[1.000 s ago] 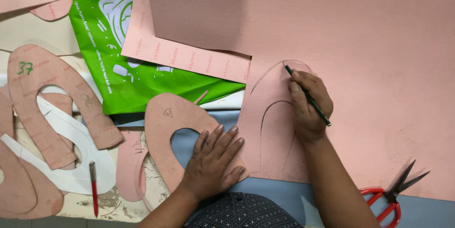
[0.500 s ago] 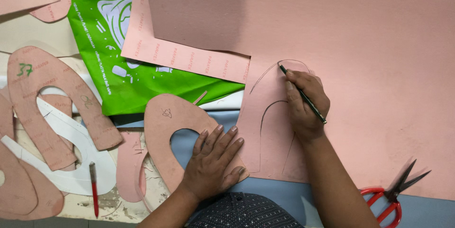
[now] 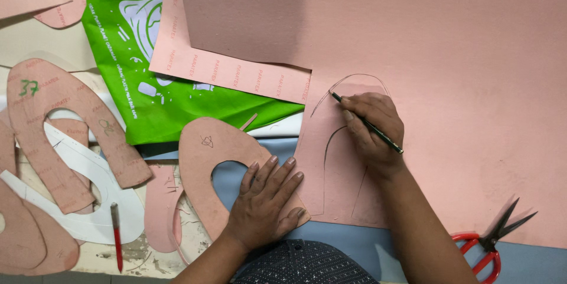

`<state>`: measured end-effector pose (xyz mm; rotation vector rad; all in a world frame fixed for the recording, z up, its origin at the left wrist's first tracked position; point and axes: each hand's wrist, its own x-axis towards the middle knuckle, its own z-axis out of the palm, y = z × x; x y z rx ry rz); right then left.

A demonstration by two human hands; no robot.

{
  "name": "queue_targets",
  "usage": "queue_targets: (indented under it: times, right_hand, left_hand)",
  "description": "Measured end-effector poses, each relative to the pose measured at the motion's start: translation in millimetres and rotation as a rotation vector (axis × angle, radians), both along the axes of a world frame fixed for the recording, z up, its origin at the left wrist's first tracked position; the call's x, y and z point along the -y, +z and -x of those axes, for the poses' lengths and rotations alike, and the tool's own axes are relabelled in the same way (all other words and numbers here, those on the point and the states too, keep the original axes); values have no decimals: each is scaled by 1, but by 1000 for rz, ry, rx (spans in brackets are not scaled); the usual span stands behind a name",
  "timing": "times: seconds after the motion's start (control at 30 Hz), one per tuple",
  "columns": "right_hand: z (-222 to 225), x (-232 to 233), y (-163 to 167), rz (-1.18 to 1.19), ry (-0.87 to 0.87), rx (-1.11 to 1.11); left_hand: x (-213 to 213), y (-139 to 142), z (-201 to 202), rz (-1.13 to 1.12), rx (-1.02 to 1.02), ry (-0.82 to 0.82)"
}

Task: The person traces a U-shaped template onto pink foam using a pencil, then cuts out the traced shape with scissors. They repeat the process with a second U-shaped template, tracing and cutting the foam to create pattern pieces.

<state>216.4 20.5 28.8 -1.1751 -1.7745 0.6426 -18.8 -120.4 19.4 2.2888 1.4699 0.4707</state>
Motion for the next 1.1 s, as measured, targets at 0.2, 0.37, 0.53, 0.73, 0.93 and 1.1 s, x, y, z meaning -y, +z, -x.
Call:
queue_targets:
  times: [0.2,0.37,0.53,0.73,0.93,1.1]
  right_hand:
    - [-5,-2,2,8,97,78]
    - [-2,-1,2,-7,64,64]
    - [-4,-1,3,30,123,98]
    - [-7,-1,-3,17,153,51]
    - [-6,17,-2,108,-6,-203]
    - [4,25,-5,254,-15,-276]
  left_hand:
    - [0,-1,0,-9,-7,1]
    - [1,-2,0,-6,-20,-8]
    - [1,-3,0,0,-2,-6]
    - [1,-2,1,18,3,-7]
    - [0,-2,1,5,-2,-4]
    - [0,-2,0,2,6,-3]
